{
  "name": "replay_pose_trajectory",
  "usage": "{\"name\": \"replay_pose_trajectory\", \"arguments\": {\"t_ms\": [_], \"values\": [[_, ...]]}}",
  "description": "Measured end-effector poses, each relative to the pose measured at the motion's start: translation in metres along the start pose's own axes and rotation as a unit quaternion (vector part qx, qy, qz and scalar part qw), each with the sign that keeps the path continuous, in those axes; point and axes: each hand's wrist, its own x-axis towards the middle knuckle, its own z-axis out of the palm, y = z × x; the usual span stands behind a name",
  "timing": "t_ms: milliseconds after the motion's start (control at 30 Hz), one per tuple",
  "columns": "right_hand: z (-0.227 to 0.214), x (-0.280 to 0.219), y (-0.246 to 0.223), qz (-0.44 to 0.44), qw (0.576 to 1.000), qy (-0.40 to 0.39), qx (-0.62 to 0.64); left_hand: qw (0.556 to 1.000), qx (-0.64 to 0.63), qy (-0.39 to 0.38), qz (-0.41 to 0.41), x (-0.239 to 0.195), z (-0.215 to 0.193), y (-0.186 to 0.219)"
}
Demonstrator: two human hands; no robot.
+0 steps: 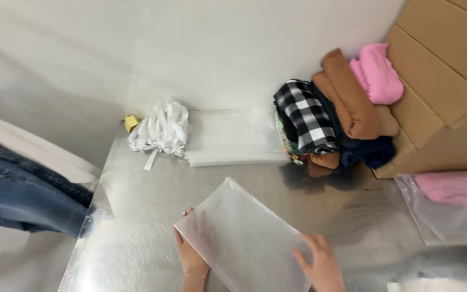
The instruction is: The person places folded clothes into clear plastic bags on a metal table. They handle a brown garment, a pink garment, and a black-and-white checkered garment, placing each into a bag and smoothing the contents before stacking them.
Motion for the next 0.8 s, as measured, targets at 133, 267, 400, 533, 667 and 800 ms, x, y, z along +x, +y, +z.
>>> {"name": "replay_pose_trajectory", "arguments": {"t_ms": [133, 267, 400, 533, 667, 800], "values": [[-0.028, 0.021, 0.016, 0.197, 0.97, -0.13, -0.058, 0.983, -0.103, -0.151, 0.027, -0.036, -0.019, -0.012], [-0.017, 0.011, 0.017, 0.197, 0.976, -0.089, -0.029, 0.901, -0.342, -0.065, -0.257, -0.049, -0.102, 0.032], [-0.033, -0.007, -0.029, 0.001, 0.996, 0.08, 0.027, 0.686, -0.574, 0.16, -0.417, -0.116, 0.025, 0.004], [-0.043, -0.032, -0.071, -0.02, 0.975, -0.022, 0.221, 0.673, -0.59, -0.083, -0.438, -0.058, -0.094, 0.081], [-0.04, -0.055, -0.092, -0.005, 0.938, -0.224, 0.265, 0.57, -0.551, -0.371, -0.483, -0.003, -0.19, 0.118], [-0.089, -0.047, -0.137, 0.327, 0.78, -0.281, 0.454, 0.405, -0.655, -0.343, -0.537, -0.048, -0.118, 0.126]]}}
